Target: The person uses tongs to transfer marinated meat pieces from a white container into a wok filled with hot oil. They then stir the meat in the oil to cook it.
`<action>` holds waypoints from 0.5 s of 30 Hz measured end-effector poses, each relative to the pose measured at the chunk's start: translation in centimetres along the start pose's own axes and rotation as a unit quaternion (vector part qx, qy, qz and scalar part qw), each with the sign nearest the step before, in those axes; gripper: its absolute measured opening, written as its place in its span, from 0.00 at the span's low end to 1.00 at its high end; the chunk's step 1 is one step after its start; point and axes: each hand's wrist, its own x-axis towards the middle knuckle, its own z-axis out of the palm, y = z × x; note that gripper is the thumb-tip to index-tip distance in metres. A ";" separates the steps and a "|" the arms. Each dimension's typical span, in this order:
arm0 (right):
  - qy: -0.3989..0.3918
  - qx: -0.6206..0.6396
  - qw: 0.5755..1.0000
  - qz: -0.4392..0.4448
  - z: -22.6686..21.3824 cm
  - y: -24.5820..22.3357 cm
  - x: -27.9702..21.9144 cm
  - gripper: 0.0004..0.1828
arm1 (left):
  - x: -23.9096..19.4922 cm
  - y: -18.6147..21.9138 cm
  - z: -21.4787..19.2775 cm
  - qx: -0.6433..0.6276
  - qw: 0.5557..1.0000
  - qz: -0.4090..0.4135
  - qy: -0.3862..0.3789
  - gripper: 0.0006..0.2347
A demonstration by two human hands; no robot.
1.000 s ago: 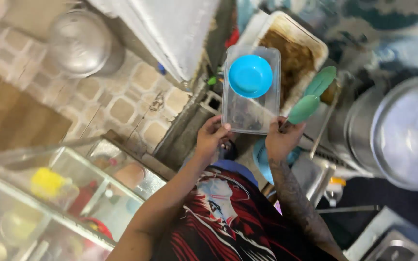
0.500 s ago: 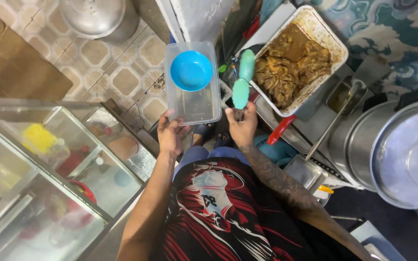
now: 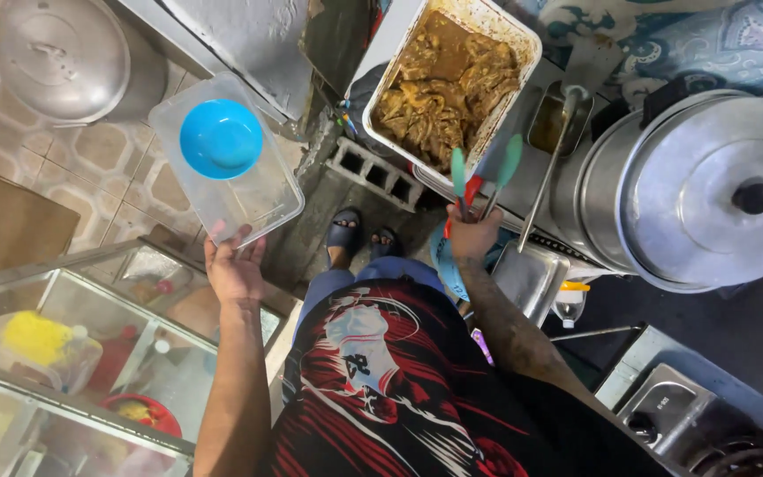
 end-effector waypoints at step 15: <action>-0.040 0.073 0.994 0.067 -2.9 -0.7 -2.2 0.23 | 0.2 -0.2 -1.0 -0.003 1.000 0.024 -0.012 0.14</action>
